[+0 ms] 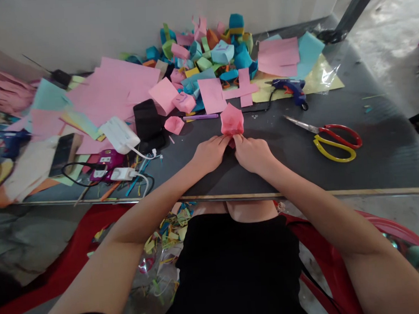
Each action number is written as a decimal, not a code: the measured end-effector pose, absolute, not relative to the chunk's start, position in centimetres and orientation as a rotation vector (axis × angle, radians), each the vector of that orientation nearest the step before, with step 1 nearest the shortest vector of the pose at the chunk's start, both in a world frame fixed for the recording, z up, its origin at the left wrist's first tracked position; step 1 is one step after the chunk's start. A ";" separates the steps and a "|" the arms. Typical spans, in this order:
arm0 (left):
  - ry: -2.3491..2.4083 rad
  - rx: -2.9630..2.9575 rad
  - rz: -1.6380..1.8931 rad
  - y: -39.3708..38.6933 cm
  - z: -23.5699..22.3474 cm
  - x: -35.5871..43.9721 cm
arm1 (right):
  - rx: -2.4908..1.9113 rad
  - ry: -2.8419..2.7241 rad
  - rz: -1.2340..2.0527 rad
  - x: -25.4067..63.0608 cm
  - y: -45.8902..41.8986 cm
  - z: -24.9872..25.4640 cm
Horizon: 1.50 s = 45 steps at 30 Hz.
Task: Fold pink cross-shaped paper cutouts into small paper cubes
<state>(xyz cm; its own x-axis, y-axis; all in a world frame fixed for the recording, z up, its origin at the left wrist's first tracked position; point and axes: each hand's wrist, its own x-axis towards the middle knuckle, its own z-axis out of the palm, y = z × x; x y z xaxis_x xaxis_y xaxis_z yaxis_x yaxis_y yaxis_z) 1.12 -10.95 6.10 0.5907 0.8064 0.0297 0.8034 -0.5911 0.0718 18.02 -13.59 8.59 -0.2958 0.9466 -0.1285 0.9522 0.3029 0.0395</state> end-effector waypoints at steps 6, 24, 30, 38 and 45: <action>1.436 2.699 0.027 -11.0 6.6 1.0 | 1.831 2.431 -0.051 18.1 -13.8 8.6; 1.435 2.774 0.065 -11.1 5.9 1.5 | 1.800 2.429 -0.075 18.3 -13.5 8.4; 1.443 2.728 0.068 -10.7 5.9 1.6 | 1.787 2.427 -0.088 18.4 -13.3 8.4; 1.423 2.686 -0.036 -10.5 6.7 1.7 | 1.815 2.410 -0.090 18.5 -13.2 8.3; 1.388 2.671 -0.045 -10.4 7.0 2.2 | 1.916 2.477 -0.075 18.5 -13.3 8.0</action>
